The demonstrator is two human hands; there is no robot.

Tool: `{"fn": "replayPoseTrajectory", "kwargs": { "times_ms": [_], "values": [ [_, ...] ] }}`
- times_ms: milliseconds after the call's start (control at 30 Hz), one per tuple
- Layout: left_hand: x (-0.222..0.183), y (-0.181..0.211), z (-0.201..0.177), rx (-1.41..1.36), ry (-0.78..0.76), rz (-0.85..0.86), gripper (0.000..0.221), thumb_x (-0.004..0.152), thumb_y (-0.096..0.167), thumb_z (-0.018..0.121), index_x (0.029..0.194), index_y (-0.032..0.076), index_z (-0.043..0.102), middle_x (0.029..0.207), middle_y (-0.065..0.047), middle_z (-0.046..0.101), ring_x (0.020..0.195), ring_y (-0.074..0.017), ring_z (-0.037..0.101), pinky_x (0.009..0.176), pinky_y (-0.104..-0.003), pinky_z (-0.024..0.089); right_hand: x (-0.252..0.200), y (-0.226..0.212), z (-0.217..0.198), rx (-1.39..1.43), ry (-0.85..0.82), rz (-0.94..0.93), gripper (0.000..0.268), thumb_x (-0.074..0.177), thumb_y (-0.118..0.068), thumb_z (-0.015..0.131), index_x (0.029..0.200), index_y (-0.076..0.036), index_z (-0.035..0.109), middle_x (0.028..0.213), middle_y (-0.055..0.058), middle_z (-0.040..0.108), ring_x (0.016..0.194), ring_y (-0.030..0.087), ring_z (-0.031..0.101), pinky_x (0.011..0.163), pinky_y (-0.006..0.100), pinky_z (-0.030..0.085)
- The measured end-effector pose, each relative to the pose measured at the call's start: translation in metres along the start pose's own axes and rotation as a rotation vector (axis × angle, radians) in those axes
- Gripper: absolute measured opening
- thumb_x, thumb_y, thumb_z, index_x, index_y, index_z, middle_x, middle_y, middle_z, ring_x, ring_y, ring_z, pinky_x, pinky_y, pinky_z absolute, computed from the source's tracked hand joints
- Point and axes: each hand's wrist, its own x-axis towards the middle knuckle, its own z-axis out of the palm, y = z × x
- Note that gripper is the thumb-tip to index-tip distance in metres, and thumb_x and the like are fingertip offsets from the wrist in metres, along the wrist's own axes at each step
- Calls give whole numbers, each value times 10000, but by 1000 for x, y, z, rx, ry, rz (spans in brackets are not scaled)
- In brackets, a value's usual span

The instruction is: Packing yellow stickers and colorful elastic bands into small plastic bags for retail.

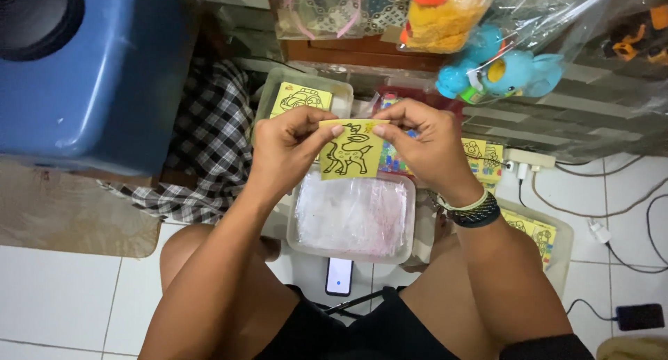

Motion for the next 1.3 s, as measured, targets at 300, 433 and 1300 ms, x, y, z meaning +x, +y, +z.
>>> {"fn": "replayPoseTrajectory", "kwargs": {
  "times_ms": [300,433,1300],
  "values": [
    [-1,-4,-6,36,-30,-16,92,904,55,777,993,72,792,605,-60,692,545,-69,542,520,-247,454,0,23,1,-13,39,-40,83,946,-63,799,932,-10,736,932,95,701,867,132,630,788,274,525],
    [-3,-13,-9,13,-82,-55,69,922,74,749,986,73,774,678,-66,722,597,-109,586,560,-281,500,-1,18,1,46,72,8,102,987,-50,758,964,22,689,718,40,578,697,80,516,645,232,454],
    [10,-15,-10,-44,-39,-242,60,924,106,751,881,65,748,573,-42,626,567,-60,494,497,-226,451,6,27,17,139,165,157,92,976,-47,738,944,7,671,652,66,595,583,81,526,558,208,467]
  ]
}}
